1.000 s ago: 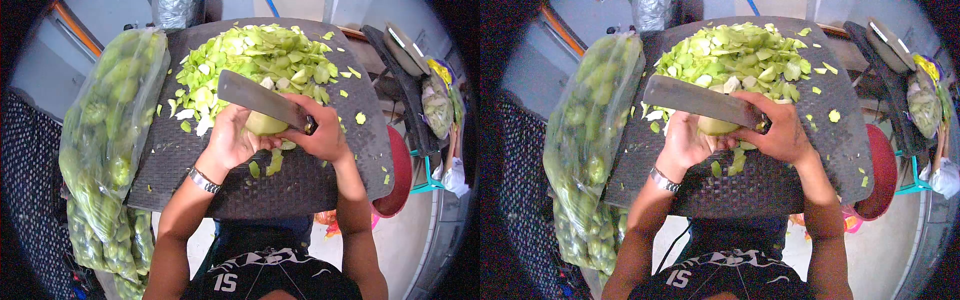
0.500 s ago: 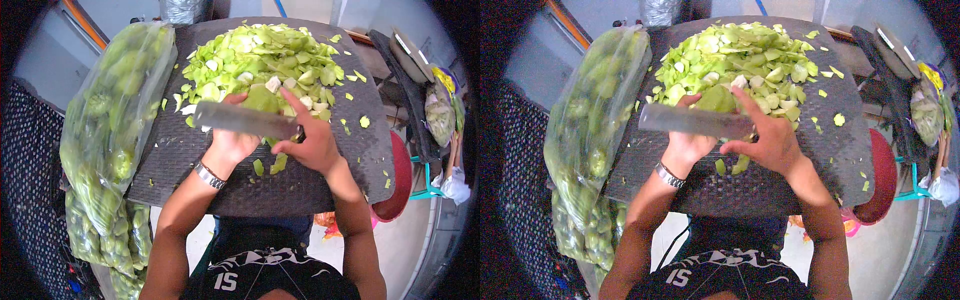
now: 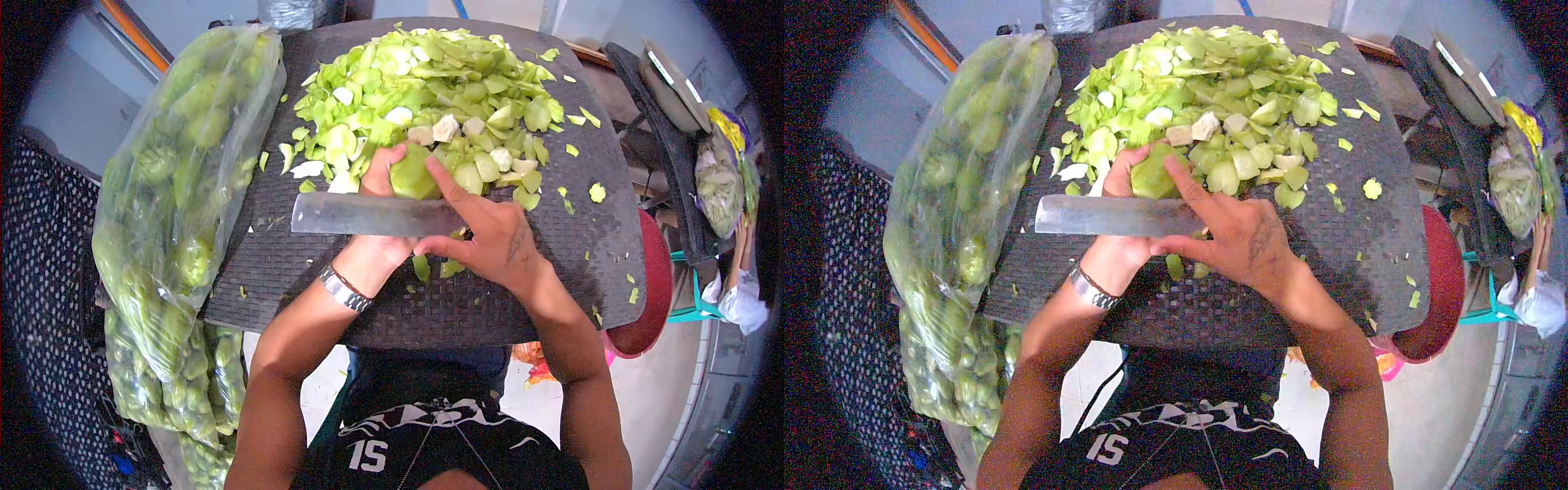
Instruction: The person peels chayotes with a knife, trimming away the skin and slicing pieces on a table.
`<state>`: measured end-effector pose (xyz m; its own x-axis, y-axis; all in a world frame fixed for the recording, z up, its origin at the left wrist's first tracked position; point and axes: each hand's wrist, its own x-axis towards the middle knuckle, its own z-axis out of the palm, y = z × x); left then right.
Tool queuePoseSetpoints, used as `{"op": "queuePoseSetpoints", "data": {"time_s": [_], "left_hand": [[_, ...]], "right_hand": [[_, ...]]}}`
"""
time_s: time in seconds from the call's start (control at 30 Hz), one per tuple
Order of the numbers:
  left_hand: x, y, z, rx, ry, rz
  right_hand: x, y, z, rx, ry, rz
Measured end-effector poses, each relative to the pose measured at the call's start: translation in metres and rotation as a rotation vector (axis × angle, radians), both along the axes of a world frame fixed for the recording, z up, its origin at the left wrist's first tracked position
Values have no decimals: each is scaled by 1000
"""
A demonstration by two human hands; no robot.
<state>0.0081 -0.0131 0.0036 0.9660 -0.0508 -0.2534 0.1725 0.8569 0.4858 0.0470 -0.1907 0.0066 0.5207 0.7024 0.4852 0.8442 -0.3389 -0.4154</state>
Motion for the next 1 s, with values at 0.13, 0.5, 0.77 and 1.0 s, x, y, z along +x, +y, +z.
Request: {"op": "queuePoseSetpoints", "data": {"time_s": [0.13, 0.5, 0.77, 1.0], "left_hand": [[-1, -8, 1, 76, 30, 121], [9, 4, -10, 147, -55, 20], [10, 11, -5, 164, -161, -46], [16, 16, -15, 27, -93, -165]], "right_hand": [[0, -3, 5, -120, 44, -43], [9, -10, 5, 14, 182, 72], [22, -17, 7, -15, 109, 74], [20, -17, 11, -2, 92, 17]]}}
